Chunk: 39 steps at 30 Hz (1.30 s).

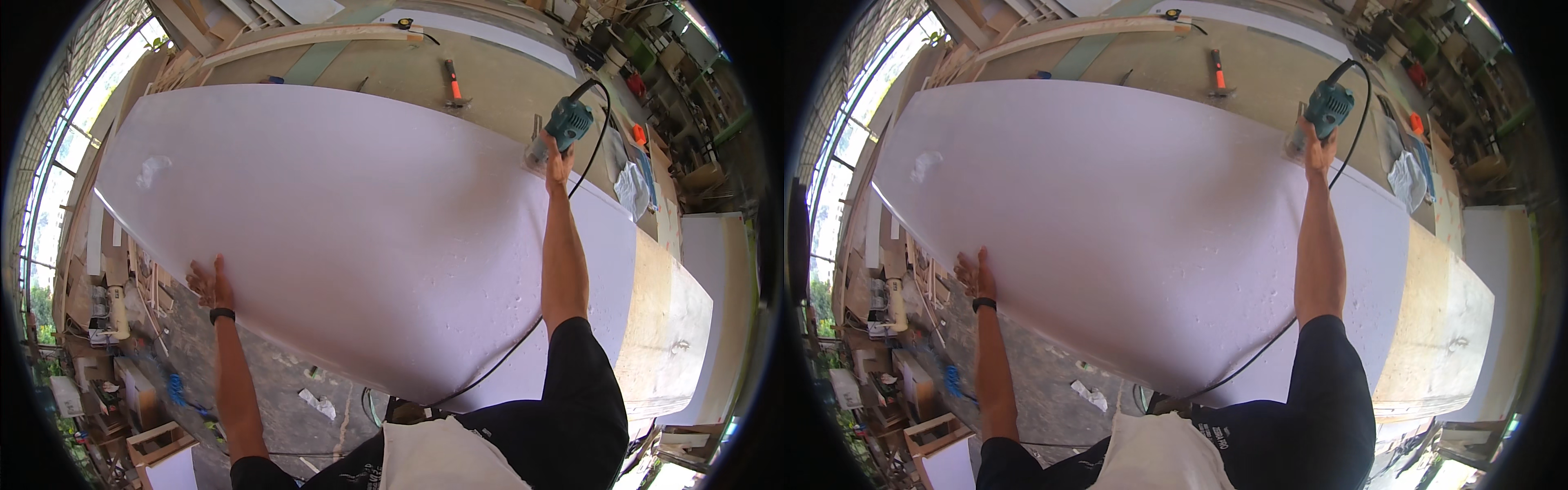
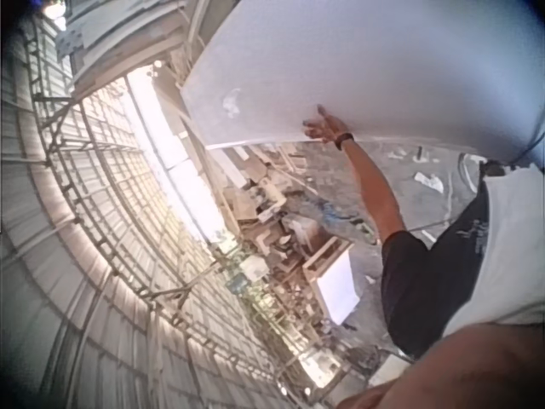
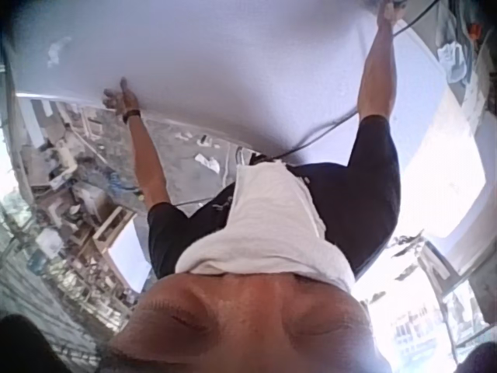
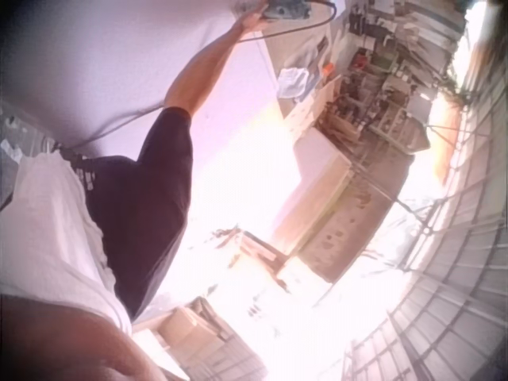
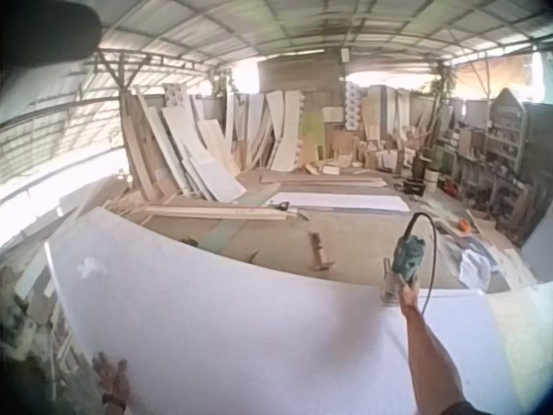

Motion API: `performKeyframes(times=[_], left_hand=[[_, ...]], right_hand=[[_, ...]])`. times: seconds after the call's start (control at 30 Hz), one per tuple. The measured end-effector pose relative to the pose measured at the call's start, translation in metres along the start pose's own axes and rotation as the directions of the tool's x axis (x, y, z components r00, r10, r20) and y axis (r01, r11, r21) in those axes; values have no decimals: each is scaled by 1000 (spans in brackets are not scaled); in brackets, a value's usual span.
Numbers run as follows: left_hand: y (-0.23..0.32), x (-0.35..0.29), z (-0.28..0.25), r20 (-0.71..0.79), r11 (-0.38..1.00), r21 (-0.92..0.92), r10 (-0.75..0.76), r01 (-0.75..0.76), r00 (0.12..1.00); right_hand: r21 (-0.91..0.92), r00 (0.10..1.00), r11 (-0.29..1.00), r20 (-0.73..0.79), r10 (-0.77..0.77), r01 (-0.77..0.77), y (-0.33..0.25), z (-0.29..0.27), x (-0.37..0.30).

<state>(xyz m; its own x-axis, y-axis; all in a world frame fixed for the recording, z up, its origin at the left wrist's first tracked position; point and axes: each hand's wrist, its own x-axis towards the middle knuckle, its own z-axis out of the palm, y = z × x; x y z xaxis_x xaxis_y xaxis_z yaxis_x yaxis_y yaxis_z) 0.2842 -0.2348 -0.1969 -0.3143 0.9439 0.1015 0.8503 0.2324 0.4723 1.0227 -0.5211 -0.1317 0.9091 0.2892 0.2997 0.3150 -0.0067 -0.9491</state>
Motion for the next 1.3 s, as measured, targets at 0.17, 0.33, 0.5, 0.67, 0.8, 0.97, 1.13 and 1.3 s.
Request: performKeyframes(times=[0.17,0.33,0.5,0.67,0.8,0.97,1.13,1.3], left_hand=[[5,-4,-3,-25,1000,-28,8,-8,1000],[4,-6,-4,-61,998,-50,37,-40,997],[4,-1,-1,-63,996,-69,49,-53,997],[6,-2,-1,-69,997,-43,67,-71,995],[7,-2,-1,-79,996,-56,65,-70,995],[6,-4,-4,-91,998,-33,55,-59,994],[9,-6,-6,-75,997,-37,63,-66,995],[16,-8,-10,-36,996,-65,65,-67,997]], right_hand=[[29,999,998,28,-47,46,-1,25,-1],[47,999,999,28,-22,21,-9,51,-10],[-20,999,999,-14,-44,44,-7,71,-7],[-36,998,998,-16,-61,60,-11,94,-15],[-4,994,994,1,-113,113,-2,116,-9],[39,996,995,-19,-93,93,14,145,-5],[19,997,997,8,-73,72,3,168,-11],[20,998,998,-13,-67,67,-8,188,-20]])
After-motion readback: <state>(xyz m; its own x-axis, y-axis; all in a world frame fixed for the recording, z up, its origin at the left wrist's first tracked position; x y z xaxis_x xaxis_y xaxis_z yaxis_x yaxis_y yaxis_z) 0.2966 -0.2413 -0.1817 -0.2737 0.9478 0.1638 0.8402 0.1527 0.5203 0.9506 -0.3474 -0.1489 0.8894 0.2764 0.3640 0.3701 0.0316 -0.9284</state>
